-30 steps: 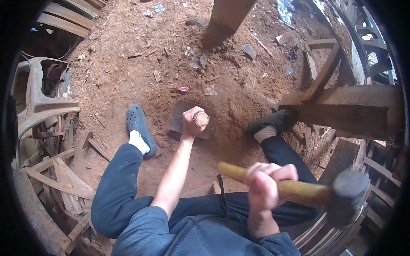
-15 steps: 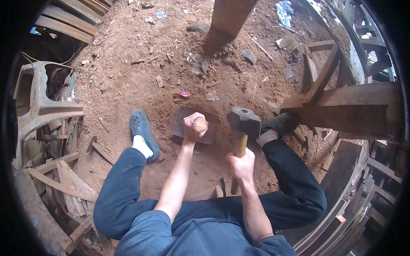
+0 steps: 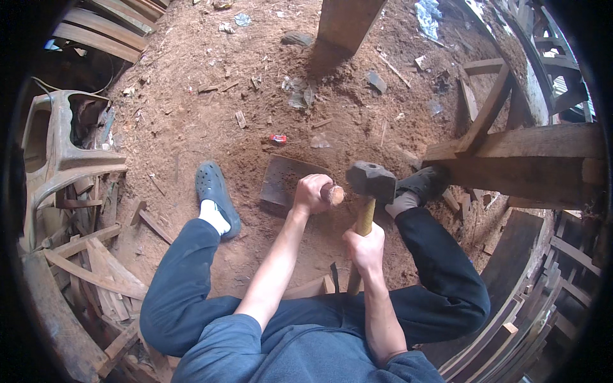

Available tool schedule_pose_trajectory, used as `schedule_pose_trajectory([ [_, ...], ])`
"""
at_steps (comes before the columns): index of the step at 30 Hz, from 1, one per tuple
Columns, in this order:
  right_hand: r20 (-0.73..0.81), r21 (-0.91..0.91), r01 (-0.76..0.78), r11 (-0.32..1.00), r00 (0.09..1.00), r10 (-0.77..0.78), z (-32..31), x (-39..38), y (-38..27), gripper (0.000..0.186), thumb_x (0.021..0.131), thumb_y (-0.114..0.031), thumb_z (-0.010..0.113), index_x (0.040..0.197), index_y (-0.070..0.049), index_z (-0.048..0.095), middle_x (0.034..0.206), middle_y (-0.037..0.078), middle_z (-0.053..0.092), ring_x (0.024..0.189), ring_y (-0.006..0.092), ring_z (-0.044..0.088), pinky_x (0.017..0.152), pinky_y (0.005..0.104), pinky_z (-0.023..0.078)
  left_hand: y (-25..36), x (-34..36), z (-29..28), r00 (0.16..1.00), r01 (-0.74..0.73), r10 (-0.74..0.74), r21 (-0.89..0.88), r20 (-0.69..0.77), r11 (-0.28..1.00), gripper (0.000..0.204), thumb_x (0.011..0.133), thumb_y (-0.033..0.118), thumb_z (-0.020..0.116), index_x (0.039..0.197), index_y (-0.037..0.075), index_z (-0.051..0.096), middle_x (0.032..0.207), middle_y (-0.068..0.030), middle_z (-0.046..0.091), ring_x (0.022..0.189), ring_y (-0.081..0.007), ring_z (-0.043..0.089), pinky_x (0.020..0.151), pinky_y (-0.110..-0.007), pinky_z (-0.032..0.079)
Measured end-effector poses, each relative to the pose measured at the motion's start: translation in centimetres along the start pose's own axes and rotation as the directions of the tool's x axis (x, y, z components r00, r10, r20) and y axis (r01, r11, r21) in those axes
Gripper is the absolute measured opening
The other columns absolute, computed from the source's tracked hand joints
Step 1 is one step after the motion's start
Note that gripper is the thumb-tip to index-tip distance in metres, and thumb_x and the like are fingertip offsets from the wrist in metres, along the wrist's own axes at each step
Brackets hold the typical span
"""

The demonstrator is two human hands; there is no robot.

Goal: The person sits on the ground and repeatedly strikes a small metal object with a hammer. The metal piece is held steady with the left hand while the right hand swings the hammer to hit it multiple times.

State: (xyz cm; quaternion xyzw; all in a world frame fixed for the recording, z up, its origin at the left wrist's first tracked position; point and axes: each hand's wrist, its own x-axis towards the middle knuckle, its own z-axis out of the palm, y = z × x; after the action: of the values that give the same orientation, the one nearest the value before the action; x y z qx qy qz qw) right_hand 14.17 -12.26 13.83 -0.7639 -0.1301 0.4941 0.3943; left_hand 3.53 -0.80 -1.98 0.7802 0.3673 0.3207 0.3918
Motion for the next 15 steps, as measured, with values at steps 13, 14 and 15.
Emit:
schedule_pose_trajectory([
  [13, 0.031, 0.058, -0.014, 0.998, 0.999, 0.012, -0.5, -0.5, 0.5, 0.016, 0.068, 0.001, 0.061, 0.064, -0.005, 0.047, 0.052, 0.001, 0.045, 0.036, 0.0106, 0.041, 0.033, 0.0262, 0.033, -1.2, -0.5, -3.3, 0.923, 0.061, -0.167, -0.298, -0.346, 0.953, 0.014, 0.063, 0.003, 0.067, 0.073, 0.006, 0.056, 0.065, -0.0046, 0.060, 0.063, -0.0180, 0.063, 0.060, -0.031, 0.050],
  [14, 0.037, 0.064, -0.008, 0.998, 0.999, 0.005, -0.6, -0.5, 0.5, 0.016, 0.068, 0.001, 0.061, 0.064, -0.005, 0.047, 0.052, 0.001, 0.044, 0.036, 0.0107, 0.040, 0.033, 0.0263, 0.033, -2.0, -0.5, -4.2, 0.902, 0.065, -0.198, -0.331, -0.384, 0.941, 0.016, 0.063, 0.001, 0.065, 0.074, 0.007, 0.056, 0.066, -0.0024, 0.059, 0.063, -0.0155, 0.060, 0.059, -0.030, 0.049],
  [15, 0.037, 0.069, -0.009, 0.998, 0.999, 0.006, -0.6, -0.6, 0.4, 0.016, 0.068, 0.001, 0.061, 0.064, -0.005, 0.047, 0.052, 0.001, 0.044, 0.035, 0.0106, 0.040, 0.033, 0.0263, 0.033, -2.6, -0.5, -5.1, 0.880, 0.038, -0.203, -0.361, -0.430, 0.932, 0.019, 0.062, -0.002, 0.064, 0.075, 0.008, 0.055, 0.068, -0.0002, 0.058, 0.063, -0.0129, 0.058, 0.059, -0.028, 0.048],
])
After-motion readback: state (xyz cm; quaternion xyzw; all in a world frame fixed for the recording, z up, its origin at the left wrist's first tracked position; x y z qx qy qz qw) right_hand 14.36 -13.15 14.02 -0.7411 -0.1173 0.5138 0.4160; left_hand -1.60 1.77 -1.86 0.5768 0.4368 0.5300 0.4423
